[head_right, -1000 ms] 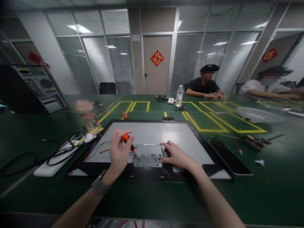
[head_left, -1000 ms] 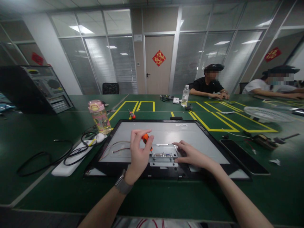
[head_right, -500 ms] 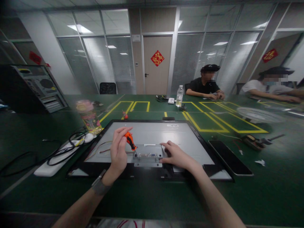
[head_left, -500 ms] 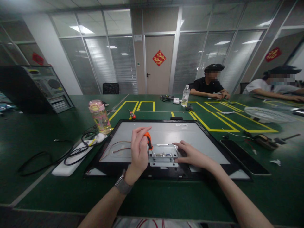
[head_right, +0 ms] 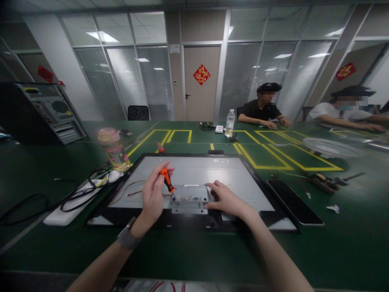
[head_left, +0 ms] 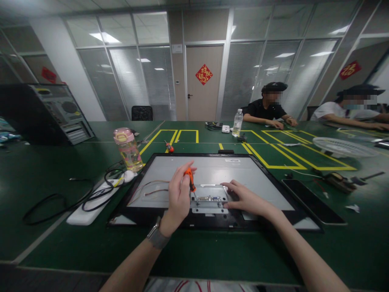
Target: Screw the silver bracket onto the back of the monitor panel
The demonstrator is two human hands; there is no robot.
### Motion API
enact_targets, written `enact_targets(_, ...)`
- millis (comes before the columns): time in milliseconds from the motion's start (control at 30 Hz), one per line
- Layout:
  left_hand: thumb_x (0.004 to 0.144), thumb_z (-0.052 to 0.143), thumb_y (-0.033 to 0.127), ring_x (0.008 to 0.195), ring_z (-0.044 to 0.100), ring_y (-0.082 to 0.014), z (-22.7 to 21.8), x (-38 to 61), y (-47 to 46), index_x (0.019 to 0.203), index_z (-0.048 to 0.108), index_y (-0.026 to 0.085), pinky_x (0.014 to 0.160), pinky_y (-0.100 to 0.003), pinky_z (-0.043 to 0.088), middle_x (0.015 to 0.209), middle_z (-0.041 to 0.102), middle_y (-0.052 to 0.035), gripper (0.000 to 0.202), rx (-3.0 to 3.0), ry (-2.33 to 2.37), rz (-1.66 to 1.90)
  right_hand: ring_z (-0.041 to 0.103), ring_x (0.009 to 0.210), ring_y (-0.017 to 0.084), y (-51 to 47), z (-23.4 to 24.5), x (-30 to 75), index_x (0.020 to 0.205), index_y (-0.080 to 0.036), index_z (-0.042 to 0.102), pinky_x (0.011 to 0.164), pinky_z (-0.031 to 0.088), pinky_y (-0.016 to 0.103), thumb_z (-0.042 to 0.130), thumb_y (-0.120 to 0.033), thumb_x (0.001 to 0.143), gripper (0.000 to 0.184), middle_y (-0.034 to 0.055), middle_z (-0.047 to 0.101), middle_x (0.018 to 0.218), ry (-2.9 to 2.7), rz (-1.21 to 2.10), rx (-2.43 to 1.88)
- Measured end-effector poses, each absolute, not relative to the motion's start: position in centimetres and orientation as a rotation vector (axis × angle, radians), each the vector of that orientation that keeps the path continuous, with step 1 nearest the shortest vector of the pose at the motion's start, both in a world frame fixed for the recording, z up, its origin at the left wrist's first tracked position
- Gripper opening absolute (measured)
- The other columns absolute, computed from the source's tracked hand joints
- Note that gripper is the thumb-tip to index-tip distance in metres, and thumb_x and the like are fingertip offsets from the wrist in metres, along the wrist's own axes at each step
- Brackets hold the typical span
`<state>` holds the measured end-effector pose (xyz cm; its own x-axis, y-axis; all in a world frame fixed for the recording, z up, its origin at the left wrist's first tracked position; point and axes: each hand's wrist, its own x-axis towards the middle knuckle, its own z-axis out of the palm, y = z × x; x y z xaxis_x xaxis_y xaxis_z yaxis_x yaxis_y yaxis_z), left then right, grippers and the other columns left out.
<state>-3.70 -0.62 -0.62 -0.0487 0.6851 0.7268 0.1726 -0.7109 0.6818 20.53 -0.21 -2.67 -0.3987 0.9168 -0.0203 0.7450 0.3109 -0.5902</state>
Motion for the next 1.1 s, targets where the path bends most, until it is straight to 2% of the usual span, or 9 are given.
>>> enact_targets(67,0.093,0.045,0.022,0.087,0.058,-0.0172,-0.65,-3.62,-0.49,0.119,0.058,0.022,0.080,-0.031,0.046,0.095,0.060,-0.0045,0.029,1.867,0.942,1.834,0.055,0.097,0.024,-0.17,-2.69,20.48,0.131,-0.019,0.049,0.089,0.045,0.036,0.067,-0.039,0.075,0.063,0.0083,0.052,0.108,-2.262,0.759,-1.497)
enact_targets(200,0.085,0.059,0.023,0.079,0.053,-0.0154,-0.53,-3.60,-0.32,0.101,0.065,0.022,0.075,-0.028,0.045,0.088,0.054,-0.0022,0.017,1.962,1.007,1.931,0.055,0.098,0.025,-0.14,-2.77,20.50,0.132,-0.021,0.049,0.089,0.044,0.037,0.067,-0.040,0.075,0.062,0.0079,0.053,0.108,-2.258,0.753,-1.491)
enact_targets(400,0.096,0.036,0.022,0.091,0.058,-0.0184,-0.52,-3.71,-0.66,0.121,0.058,0.023,0.082,-0.032,0.046,0.103,0.061,-0.0062,0.034,1.865,0.917,1.829,0.055,0.098,0.024,-0.22,-2.68,20.53,0.132,-0.020,0.049,0.090,0.044,0.036,0.068,-0.039,0.075,0.063,0.0082,0.052,0.109,-2.252,0.754,-1.512)
enact_targets(500,0.094,0.045,0.024,0.087,0.059,-0.0178,-0.66,-3.61,-0.44,0.120,0.058,0.021,0.080,-0.031,0.047,0.096,0.062,-0.0056,0.030,1.848,0.951,1.843,0.055,0.100,0.025,-0.22,-2.69,20.52,0.132,-0.018,0.049,0.091,0.044,0.036,0.067,-0.039,0.075,0.063,0.0087,0.052,0.109,-2.256,0.754,-1.517)
enact_targets(633,0.086,0.059,0.025,0.076,0.052,-0.0152,-0.70,-3.59,-0.17,0.103,0.065,0.022,0.073,-0.029,0.045,0.085,0.053,-0.0015,0.019,1.947,0.992,1.934,0.055,0.100,0.025,-0.14,-2.79,20.56,0.132,-0.019,0.049,0.091,0.044,0.037,0.067,-0.039,0.075,0.063,0.0085,0.052,0.109,-2.254,0.750,-1.524)
enact_targets(700,0.087,0.056,0.024,0.079,0.052,-0.0155,-0.64,-3.68,-0.28,0.103,0.065,0.022,0.075,-0.029,0.044,0.089,0.052,-0.0025,0.018,1.950,1.000,1.940,0.055,0.099,0.025,-0.12,-2.80,20.59,0.131,-0.020,0.049,0.091,0.044,0.036,0.067,-0.040,0.075,0.062,0.0082,0.052,0.109,-2.258,0.756,-1.504)
enact_targets(867,0.095,0.035,0.018,0.092,0.054,-0.0184,-0.45,-3.83,-0.63,0.118,0.060,0.022,0.082,-0.034,0.044,0.101,0.058,-0.0060,0.035,1.927,0.926,1.863,0.055,0.099,0.025,-0.26,-2.62,20.54,0.132,-0.019,0.049,0.091,0.044,0.036,0.067,-0.040,0.076,0.062,0.0084,0.052,0.110,-2.252,0.773,-1.512)
enact_targets(1033,0.088,0.054,0.022,0.079,0.052,-0.0156,-0.32,-3.64,-0.52,0.106,0.065,0.023,0.074,-0.029,0.046,0.086,0.051,-0.0019,0.021,1.951,1.000,1.913,0.055,0.098,0.024,-0.40,-2.43,20.43,0.131,-0.021,0.049,0.090,0.045,0.036,0.067,-0.040,0.076,0.061,0.0080,0.052,0.109,-2.255,0.774,-1.514)
enact_targets(1100,0.088,0.053,0.022,0.080,0.053,-0.0159,-0.28,-3.61,-0.58,0.105,0.065,0.023,0.075,-0.029,0.047,0.088,0.051,-0.0024,0.021,1.957,0.985,1.907,0.055,0.099,0.025,-0.40,-2.40,20.43,0.131,-0.020,0.049,0.091,0.044,0.036,0.067,-0.040,0.076,0.061,0.0081,0.052,0.108,-2.259,0.764,-1.513)
